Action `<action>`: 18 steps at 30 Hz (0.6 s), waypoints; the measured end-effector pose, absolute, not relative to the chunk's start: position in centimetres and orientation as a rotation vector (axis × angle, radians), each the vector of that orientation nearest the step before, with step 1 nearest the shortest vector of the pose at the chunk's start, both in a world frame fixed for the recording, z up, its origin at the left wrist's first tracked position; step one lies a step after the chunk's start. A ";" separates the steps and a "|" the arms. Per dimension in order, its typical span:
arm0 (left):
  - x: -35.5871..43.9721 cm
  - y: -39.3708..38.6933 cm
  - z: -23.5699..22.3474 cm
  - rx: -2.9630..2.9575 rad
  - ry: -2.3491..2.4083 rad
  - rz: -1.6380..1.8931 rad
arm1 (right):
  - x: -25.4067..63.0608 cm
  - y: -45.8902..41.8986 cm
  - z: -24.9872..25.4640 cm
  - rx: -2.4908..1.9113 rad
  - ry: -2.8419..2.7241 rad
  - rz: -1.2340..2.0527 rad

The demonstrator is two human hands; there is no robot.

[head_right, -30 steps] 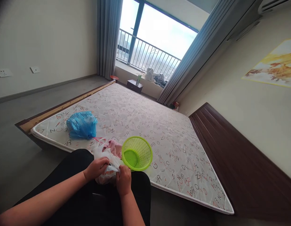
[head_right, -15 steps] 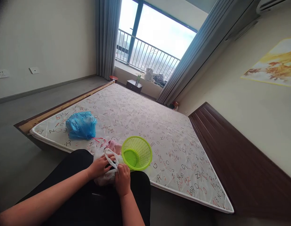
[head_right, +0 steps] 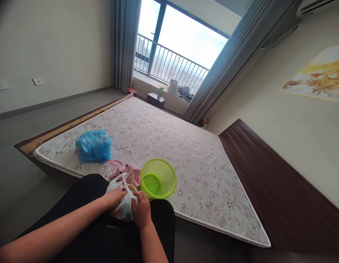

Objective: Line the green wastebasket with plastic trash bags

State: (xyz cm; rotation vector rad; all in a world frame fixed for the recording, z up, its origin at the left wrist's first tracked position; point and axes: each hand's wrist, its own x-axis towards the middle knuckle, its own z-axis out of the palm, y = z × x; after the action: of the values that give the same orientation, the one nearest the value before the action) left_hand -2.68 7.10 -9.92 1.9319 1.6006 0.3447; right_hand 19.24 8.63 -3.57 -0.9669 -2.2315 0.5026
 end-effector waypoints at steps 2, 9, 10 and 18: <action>-2.5 7.3 -9.5 1.901 1.697 0.215 | 19.2 8.7 -3.7 -0.975 -2.239 0.504; -2.6 8.0 -7.6 1.869 1.705 0.390 | 19.1 8.8 -4.4 -1.012 -2.239 0.414; -2.6 8.0 -7.3 1.871 1.716 0.441 | 19.1 8.8 -4.6 -1.020 -2.243 0.402; -2.4 7.9 -4.9 1.895 1.786 0.693 | 19.3 9.2 -4.9 -1.138 -2.190 0.507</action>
State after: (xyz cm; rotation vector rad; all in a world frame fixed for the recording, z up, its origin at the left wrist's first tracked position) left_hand -2.41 7.91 -4.87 1.8949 1.7860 0.6931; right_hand 19.27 9.18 -4.87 -1.1381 -2.1904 0.5070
